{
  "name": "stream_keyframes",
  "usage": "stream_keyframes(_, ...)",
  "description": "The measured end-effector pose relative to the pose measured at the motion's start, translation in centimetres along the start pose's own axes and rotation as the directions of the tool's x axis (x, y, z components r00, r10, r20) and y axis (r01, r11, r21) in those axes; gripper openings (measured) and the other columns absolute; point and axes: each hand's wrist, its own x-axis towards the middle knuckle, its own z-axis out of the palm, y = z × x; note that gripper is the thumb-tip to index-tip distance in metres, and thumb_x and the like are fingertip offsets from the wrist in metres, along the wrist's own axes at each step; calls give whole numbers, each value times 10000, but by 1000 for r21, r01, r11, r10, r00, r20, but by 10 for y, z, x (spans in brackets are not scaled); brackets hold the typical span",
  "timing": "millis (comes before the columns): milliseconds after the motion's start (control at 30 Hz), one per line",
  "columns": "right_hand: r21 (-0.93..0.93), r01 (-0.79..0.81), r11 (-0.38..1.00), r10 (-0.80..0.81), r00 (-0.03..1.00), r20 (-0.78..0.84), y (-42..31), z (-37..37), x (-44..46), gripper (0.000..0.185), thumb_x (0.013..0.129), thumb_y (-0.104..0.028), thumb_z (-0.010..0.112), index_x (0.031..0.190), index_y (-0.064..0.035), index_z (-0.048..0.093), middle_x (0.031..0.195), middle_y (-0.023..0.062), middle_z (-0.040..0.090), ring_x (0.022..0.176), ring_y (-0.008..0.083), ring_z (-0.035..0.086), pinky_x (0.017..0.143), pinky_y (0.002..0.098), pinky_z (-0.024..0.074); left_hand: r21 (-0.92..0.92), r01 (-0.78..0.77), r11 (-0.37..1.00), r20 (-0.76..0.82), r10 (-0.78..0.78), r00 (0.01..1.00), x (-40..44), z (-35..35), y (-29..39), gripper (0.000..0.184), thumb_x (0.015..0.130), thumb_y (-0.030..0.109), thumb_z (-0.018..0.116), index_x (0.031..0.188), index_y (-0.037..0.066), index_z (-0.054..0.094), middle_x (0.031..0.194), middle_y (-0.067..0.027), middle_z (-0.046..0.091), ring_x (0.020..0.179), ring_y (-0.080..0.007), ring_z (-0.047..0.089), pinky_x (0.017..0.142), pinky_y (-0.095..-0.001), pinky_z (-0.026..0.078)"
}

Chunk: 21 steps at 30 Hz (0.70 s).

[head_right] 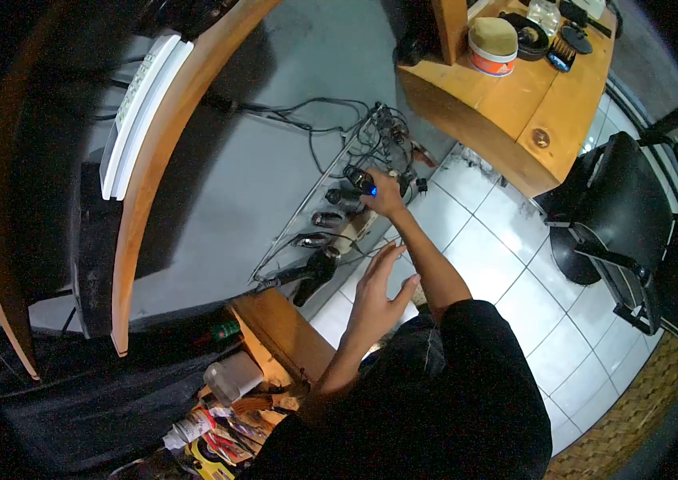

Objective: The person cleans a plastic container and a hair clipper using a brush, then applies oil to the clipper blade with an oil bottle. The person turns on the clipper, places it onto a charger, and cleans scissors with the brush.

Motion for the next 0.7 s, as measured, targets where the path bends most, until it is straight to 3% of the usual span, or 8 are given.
stream_keyframes(133, 6, -12, 1000, 12, 1000, -2, 5, 9, 4, 571, 640, -101, 763, 1145, -25, 509, 995, 219, 612, 959, 411, 594, 825, 423, 472, 5, 7, 1000, -25, -6, 1000, -5, 1, -2, 484, 868, 190, 641, 1270, -24, 476, 1314, -277, 474, 1230, -417, 468, 1016, -437, 385)
stream_keyframes(233, -42, 39, 998, -43, 995, -92, 8, 24, 9, 598, 690, -60, 749, 1192, -14, 427, 1104, 241, 557, 1025, 426, 557, 848, 440, 456, 8, 18, 1000, -42, -17, 999, -11, -1, -3, 471, 866, 188, 644, 1260, -14, 482, 1302, -273, 483, 1223, -419, 472, 1009, -433, 392)
stream_keyframes(333, -80, -22, 997, 11, 989, -145, 7, 30, 4, 626, 691, -35, 744, 1219, -19, 407, 1134, 252, 536, 1055, 447, 533, 863, 449, 447, -6, 28, 1000, -61, -28, 998, -18, -6, -2, 470, 867, 190, 643, 1263, -7, 484, 1284, -263, 495, 1208, -411, 484, 1001, -432, 399)
stream_keyframes(467, -165, 86, 982, -126, 960, -249, -6, 26, -6, 613, 698, -13, 724, 1223, -1, 410, 1152, 263, 512, 1070, 469, 503, 874, 462, 438, 4, 30, 1000, -84, -30, 996, -30, -14, -2, 474, 862, 188, 651, 1262, -7, 485, 1269, -253, 504, 1190, -397, 498, 991, -428, 408)
stream_keyframes(667, -125, 100, 987, -126, 967, -220, -71, 0, -41, 560, 760, -14, 661, 1265, -3, 419, 1194, 249, 514, 1095, 434, 514, 918, 448, 441, 37, -8, 999, -176, 14, 984, -52, -36, 0, 459, 857, 198, 663, 1236, -9, 510, 1243, -231, 534, 1138, -378, 540, 960, -414, 434)
stream_keyframes(700, -110, 115, 987, -138, 965, -222, -89, -5, -51, 538, 776, -27, 657, 1263, -7, 431, 1195, 240, 520, 1096, 417, 526, 911, 444, 452, 48, -16, 999, -215, 26, 976, -58, -39, -3, 442, 851, 189, 669, 1221, -3, 526, 1214, -206, 564, 1091, -357, 571, 909, -396, 468)
